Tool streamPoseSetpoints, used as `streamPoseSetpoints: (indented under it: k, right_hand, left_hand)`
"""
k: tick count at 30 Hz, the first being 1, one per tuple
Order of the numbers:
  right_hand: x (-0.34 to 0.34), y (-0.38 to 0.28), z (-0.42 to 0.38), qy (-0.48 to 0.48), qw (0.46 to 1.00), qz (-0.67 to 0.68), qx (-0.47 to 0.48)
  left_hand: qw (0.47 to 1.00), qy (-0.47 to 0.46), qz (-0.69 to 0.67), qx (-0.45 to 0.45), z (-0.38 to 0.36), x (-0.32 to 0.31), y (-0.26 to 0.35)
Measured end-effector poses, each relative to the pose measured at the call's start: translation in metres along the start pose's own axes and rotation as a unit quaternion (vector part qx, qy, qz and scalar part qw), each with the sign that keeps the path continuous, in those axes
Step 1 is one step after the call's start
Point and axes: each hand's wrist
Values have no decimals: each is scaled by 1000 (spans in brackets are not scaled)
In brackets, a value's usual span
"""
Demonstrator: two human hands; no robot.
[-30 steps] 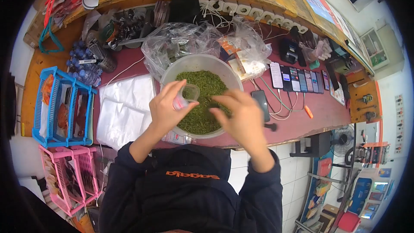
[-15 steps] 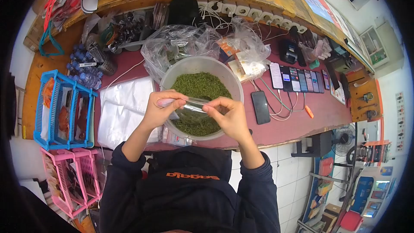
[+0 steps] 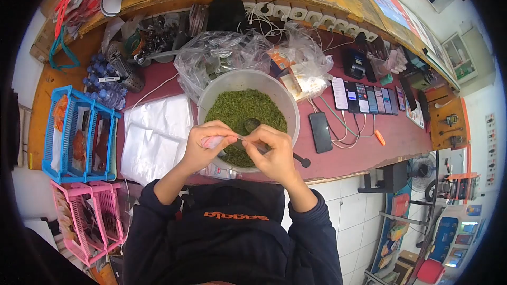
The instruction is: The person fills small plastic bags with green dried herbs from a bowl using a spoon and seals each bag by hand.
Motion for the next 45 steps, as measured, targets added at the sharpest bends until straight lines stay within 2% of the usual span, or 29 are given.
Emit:
streamPoseSetpoints:
  k: [4,6,10,13,15,16,17,18,19,22,23,24,25,26,27,28,29,30,32,34,36,38,39,40,41,42,44,45]
  right_hand:
    - [-9,-6,3,-15,999,-42,18]
    - [-15,-9,4,28,998,-38,46]
    - [-10,-16,-4,37,996,-41,63]
    - [1,-20,-6,22,998,-50,36]
    - [6,-15,-5,66,995,-66,45]
    - [9,-12,-4,65,995,-67,47]
    - [12,-8,-3,101,993,-59,26]
    - [13,-4,-2,136,989,-50,5]
    - [9,-2,1,145,989,-23,-7]
    - [3,1,9,101,993,-48,-26]
    - [2,3,11,95,993,-63,-19]
    - [-1,4,15,99,993,-66,-18]
    - [-3,5,19,112,987,-115,1]
    - [-6,6,23,122,979,-163,20]
    - [-9,3,26,108,978,-179,10]
    - [-10,9,23,107,978,-178,7]
    - [-11,17,20,72,982,-171,32]
    - [-12,21,19,38,984,-164,57]
    - [-11,22,19,38,978,-182,89]
    - [-9,20,20,41,955,-261,135]
    - [1,19,20,73,951,-285,96]
    - [10,16,19,107,943,-311,60]
    - [14,13,17,104,969,-223,17]
    - [16,10,16,99,986,-133,-25]
    - [11,11,12,67,996,-43,-48]
    - [5,12,7,49,994,50,-81]
    - [-5,20,-2,39,973,194,-123]
    - [-4,17,-1,38,973,194,-120]
  left_hand:
    - [1000,2,25,-18,-3,-3,7]
    - [995,32,86,-50,-2,-1,13]
    - [996,43,62,-50,-3,15,17]
    - [997,67,43,-16,7,24,19]
    - [985,154,39,-71,28,31,8]
    - [980,200,2,-3,45,48,3]
    - [968,241,63,-37,68,66,3]
    - [965,239,88,-71,88,78,0]
    - [971,216,85,-62,104,84,-6]
    - [959,216,166,-82,124,77,-26]
    - [964,181,183,-71,120,71,-31]
    - [979,143,138,-56,111,60,-33]
    - [995,67,1,71,96,42,-26]
    - [986,-68,-83,129,85,35,-27]
    - [968,-140,-142,155,71,23,-26]
    - [940,-184,-157,239,58,13,-6]
    - [924,-230,-181,247,51,7,-11]
    - [925,-229,-164,255,45,2,-9]
    - [933,-234,-154,227,40,3,-11]
    - [943,-202,-157,214,36,2,-5]
    - [949,-173,-162,206,31,6,-2]
    - [989,-45,-64,126,30,21,-4]
    - [994,69,78,-31,31,21,-2]
    - [994,70,79,-34,28,19,1]
    - [995,26,90,-26,21,16,7]
    - [995,-17,102,-17,17,11,19]
    - [994,-19,105,-31,15,1,28]
    - [993,-18,109,-29,14,0,24]
Point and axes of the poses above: each hand's wrist, its own z-axis towards the middle knuckle, its own x-axis out of the back of the hand, y = z × x, and after that the axes turned 11 degrees about x, right-handed
